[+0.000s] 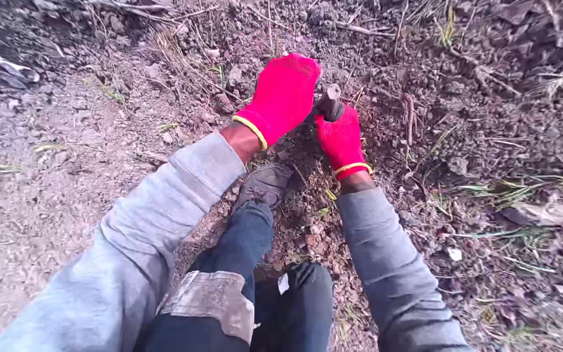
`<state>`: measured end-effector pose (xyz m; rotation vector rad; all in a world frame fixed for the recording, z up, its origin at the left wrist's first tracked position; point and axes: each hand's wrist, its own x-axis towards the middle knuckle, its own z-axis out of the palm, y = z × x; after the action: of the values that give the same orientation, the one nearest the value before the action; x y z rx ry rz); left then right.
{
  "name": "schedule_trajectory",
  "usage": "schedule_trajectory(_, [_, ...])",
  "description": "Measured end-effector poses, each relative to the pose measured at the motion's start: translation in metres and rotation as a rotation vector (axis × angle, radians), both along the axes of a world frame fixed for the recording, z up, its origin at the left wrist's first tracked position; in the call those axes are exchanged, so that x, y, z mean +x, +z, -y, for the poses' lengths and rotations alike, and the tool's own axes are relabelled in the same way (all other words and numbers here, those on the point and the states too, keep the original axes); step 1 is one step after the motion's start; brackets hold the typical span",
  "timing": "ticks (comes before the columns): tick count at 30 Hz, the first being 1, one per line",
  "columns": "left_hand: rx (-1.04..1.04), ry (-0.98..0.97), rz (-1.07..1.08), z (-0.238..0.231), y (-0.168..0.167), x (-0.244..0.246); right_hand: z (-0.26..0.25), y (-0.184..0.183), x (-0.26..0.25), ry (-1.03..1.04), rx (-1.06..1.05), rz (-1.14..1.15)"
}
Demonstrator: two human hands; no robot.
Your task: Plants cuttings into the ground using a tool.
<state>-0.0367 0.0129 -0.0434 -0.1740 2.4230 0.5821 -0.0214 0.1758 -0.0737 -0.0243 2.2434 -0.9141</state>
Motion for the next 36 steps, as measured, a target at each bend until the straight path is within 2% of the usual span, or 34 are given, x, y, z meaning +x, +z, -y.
schedule_trajectory(2, [0.050, -0.115, 0.206, -0.029, -0.040, 0.017, -0.030, 0.026, 0.012, -0.117, -0.059, -0.025])
schedule_trajectory(3, [0.081, -0.128, 0.243, -0.036, -0.051, 0.030, -0.046, 0.044, 0.015, -0.198, -0.113, -0.023])
schedule_trajectory(4, [0.086, -0.109, 0.193, -0.034, -0.054, 0.035, -0.059, 0.060, 0.010, -0.255, -0.194, -0.028])
schedule_trajectory(6, [0.027, 0.007, 0.020, -0.016, -0.035, 0.038, -0.080, 0.090, 0.003, -0.300, -0.281, -0.041])
schedule_trajectory(8, [-0.127, 0.211, -0.126, 0.019, -0.019, 0.020, -0.082, 0.109, -0.016, -0.265, -0.329, -0.104])
schedule_trajectory(9, [-0.205, 0.302, -0.097, 0.038, -0.022, 0.011, -0.076, 0.118, -0.025, -0.240, -0.356, -0.125])
schedule_trajectory(11, [-0.243, 0.382, 0.074, 0.067, -0.047, 0.001, -0.053, 0.126, -0.041, -0.229, -0.460, -0.148])
schedule_trajectory(13, [-0.147, 0.372, 0.166, 0.076, -0.078, -0.004, -0.017, 0.107, -0.058, -0.241, -0.539, -0.183])
schedule_trajectory(14, [-0.117, 0.376, 0.164, 0.076, -0.087, -0.005, 0.006, 0.084, -0.066, -0.228, -0.542, -0.231])
schedule_trajectory(16, [-0.075, 0.401, 0.146, 0.075, -0.091, -0.003, 0.039, 0.026, -0.060, -0.221, -0.419, -0.269])
schedule_trajectory(19, [-0.031, 0.514, 0.076, 0.081, -0.081, 0.005, 0.038, -0.042, -0.023, -0.269, -0.308, -0.245])
schedule_trajectory(22, [-0.069, 0.696, -0.068, 0.106, -0.061, 0.030, 0.024, -0.045, 0.008, -0.284, -0.290, -0.237])
schedule_trajectory(26, [-0.055, 0.930, -0.423, 0.144, -0.037, 0.039, 0.018, -0.038, 0.010, -0.247, -0.230, -0.232])
schedule_trajectory(28, [-0.059, 0.951, -0.570, 0.158, -0.023, 0.035, 0.015, -0.042, 0.009, -0.228, -0.209, -0.229])
schedule_trajectory(29, [-0.084, 0.920, -0.567, 0.160, -0.018, 0.036, 0.014, -0.041, 0.009, -0.213, -0.205, -0.216])
schedule_trajectory(32, [-0.087, 0.763, -0.363, 0.154, -0.022, 0.036, 0.025, -0.012, -0.018, -0.115, -0.207, -0.157])
schedule_trajectory(34, [-0.010, 0.645, -0.207, 0.141, -0.035, 0.040, 0.037, 0.035, -0.055, -0.042, -0.234, -0.114])
schedule_trajectory(36, [0.090, 0.565, -0.125, 0.125, -0.046, 0.047, 0.038, 0.084, -0.095, 0.009, -0.358, -0.093])
